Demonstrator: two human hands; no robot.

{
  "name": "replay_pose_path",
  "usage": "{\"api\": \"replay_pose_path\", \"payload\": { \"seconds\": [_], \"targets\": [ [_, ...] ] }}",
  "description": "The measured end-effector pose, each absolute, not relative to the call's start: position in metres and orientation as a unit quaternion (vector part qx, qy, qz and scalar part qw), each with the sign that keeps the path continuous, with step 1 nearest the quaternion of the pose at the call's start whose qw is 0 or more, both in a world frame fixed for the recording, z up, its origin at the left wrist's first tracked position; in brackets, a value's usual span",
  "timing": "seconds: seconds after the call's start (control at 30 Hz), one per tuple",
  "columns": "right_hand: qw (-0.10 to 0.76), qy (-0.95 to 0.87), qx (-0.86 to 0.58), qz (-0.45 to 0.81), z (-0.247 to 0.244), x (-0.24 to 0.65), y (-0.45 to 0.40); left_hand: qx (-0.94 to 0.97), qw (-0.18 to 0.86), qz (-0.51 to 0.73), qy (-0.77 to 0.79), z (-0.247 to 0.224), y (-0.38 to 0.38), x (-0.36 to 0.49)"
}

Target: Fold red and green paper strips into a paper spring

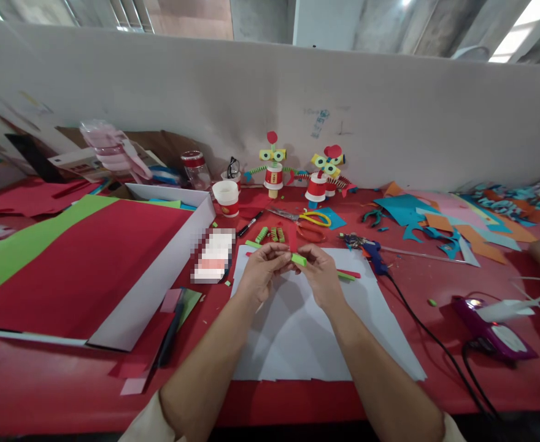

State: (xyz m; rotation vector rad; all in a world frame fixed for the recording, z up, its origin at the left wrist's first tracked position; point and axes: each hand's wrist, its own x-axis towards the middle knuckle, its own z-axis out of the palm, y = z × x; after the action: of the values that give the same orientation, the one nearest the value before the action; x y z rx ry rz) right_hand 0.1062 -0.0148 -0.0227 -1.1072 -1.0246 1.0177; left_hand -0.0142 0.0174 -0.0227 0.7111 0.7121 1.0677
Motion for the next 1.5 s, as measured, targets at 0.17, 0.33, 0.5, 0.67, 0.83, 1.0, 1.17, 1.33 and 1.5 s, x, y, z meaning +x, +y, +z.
{"api": "replay_pose_path", "payload": {
  "seconds": [0.17, 0.33, 0.5, 0.67, 0.83, 1.0, 1.17, 1.33, 1.5],
  "targets": [
    [0.611, -0.460, -0.498, 0.409, -0.024, 0.106, -0.015, 0.341, 0.734, 0.499, 0.309, -0.024, 0.020, -0.015],
    [0.595, -0.518, -0.517, 0.330, -0.023, 0.106, -0.019, 0.336, 0.730, 0.513, 0.301, -0.025, 0.019, -0.014],
    [0.588, -0.561, -0.508, 0.285, -0.018, 0.100, -0.023, 0.314, 0.709, 0.552, 0.307, -0.022, 0.015, -0.010],
    [0.621, -0.496, -0.531, 0.293, -0.019, 0.096, -0.024, 0.287, 0.718, 0.567, 0.284, -0.022, 0.011, -0.005],
    [0.638, -0.518, -0.486, 0.298, -0.019, 0.097, -0.024, 0.277, 0.745, 0.547, 0.263, -0.022, 0.013, -0.007],
    [0.643, -0.528, -0.476, 0.284, -0.020, 0.099, -0.023, 0.324, 0.743, 0.525, 0.260, -0.018, 0.014, -0.012],
    [0.630, -0.543, -0.478, 0.283, -0.022, 0.102, -0.022, 0.350, 0.717, 0.540, 0.269, -0.019, 0.013, -0.014],
    [0.625, -0.555, -0.489, 0.251, -0.020, 0.101, -0.022, 0.284, 0.734, 0.544, 0.291, -0.020, 0.012, -0.010],
    [0.616, -0.580, -0.487, 0.218, -0.021, 0.100, -0.021, 0.157, 0.772, 0.525, 0.324, -0.022, 0.014, -0.010]
  ]
}}
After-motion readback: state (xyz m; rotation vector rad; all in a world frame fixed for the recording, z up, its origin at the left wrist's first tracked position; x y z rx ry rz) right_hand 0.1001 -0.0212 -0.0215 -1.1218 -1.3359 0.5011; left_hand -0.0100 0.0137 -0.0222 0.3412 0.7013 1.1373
